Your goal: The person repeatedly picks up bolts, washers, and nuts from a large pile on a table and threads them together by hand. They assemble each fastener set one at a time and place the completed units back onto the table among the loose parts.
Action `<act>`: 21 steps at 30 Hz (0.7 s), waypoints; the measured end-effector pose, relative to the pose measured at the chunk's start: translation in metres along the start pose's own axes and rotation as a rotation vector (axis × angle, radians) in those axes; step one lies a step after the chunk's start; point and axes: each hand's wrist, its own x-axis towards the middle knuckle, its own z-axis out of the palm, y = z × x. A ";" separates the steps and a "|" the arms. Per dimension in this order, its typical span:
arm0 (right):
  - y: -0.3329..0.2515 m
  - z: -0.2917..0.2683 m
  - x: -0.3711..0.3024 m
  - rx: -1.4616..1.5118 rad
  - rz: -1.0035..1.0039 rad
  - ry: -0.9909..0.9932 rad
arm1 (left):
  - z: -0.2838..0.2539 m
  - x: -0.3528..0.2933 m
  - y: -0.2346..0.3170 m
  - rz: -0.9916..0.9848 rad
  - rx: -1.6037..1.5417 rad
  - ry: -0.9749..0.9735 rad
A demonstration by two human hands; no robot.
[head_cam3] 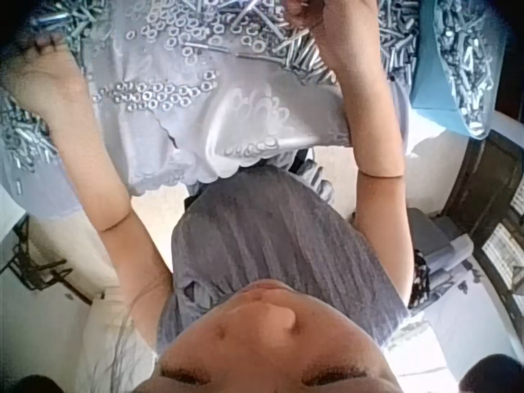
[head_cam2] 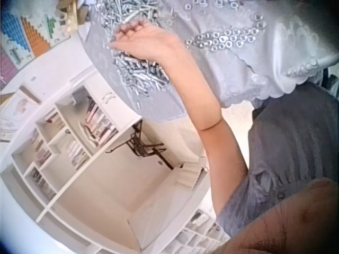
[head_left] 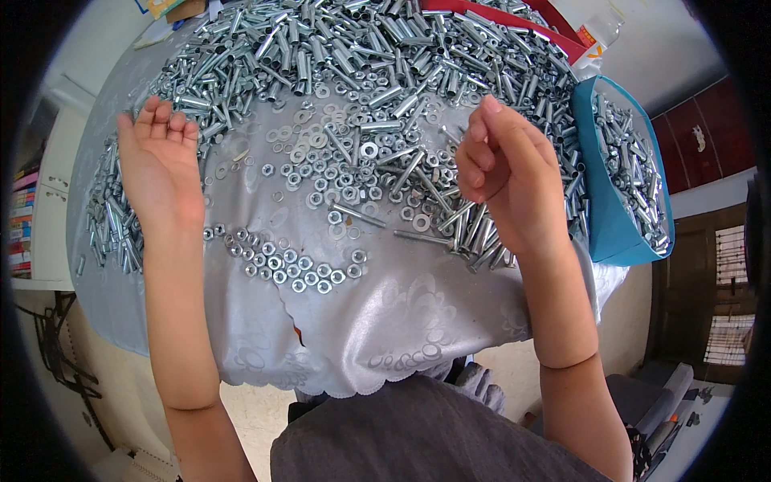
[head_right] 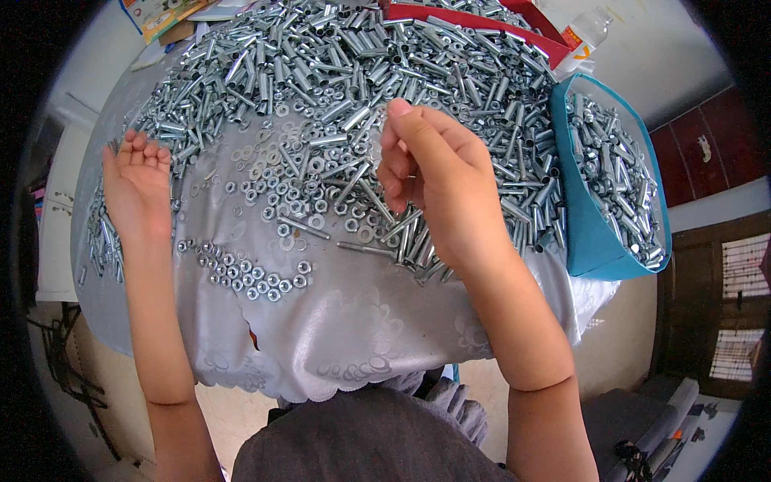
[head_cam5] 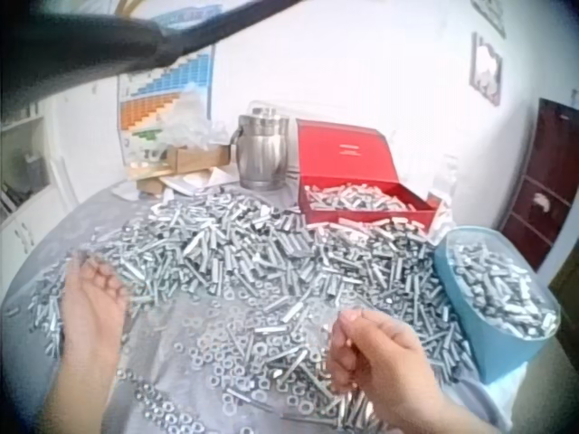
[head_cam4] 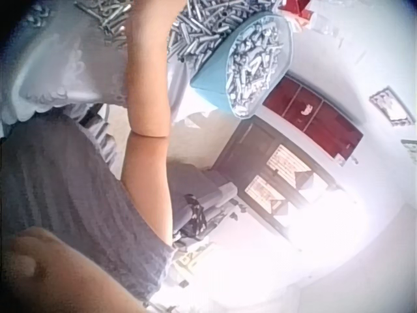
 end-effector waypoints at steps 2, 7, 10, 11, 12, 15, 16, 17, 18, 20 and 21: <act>0.000 -0.001 0.000 0.006 -0.008 -0.004 | 0.002 -0.002 0.002 0.014 0.060 -0.009; -0.002 -0.011 0.003 0.056 -0.049 0.036 | 0.020 -0.037 -0.025 0.338 0.939 -0.675; -0.006 -0.019 0.007 0.112 -0.096 0.049 | 0.028 -0.053 -0.018 0.526 1.176 -1.138; -0.006 -0.022 0.010 0.129 -0.114 0.050 | 0.028 -0.057 -0.018 0.499 1.219 -1.210; -0.007 -0.025 0.012 0.143 -0.134 0.056 | 0.028 -0.059 -0.019 0.472 1.256 -1.285; -0.010 -0.032 0.015 0.166 -0.157 0.073 | 0.024 -0.062 -0.026 0.477 1.252 -1.281; -0.009 -0.035 0.016 0.169 -0.156 0.068 | 0.024 -0.061 -0.026 0.490 1.256 -1.286; -0.009 -0.036 0.017 0.171 -0.155 0.063 | 0.023 -0.061 -0.026 0.504 1.259 -1.290; -0.009 -0.035 0.017 0.000 -0.162 0.094 | 0.022 -0.060 -0.027 0.517 1.262 -1.293; -0.010 -0.031 0.015 -0.343 -0.174 0.154 | 0.022 -0.064 -0.028 0.503 1.310 -1.288; -0.006 -0.031 0.015 -0.498 -0.247 0.128 | 0.023 -0.065 -0.028 0.498 1.335 -1.285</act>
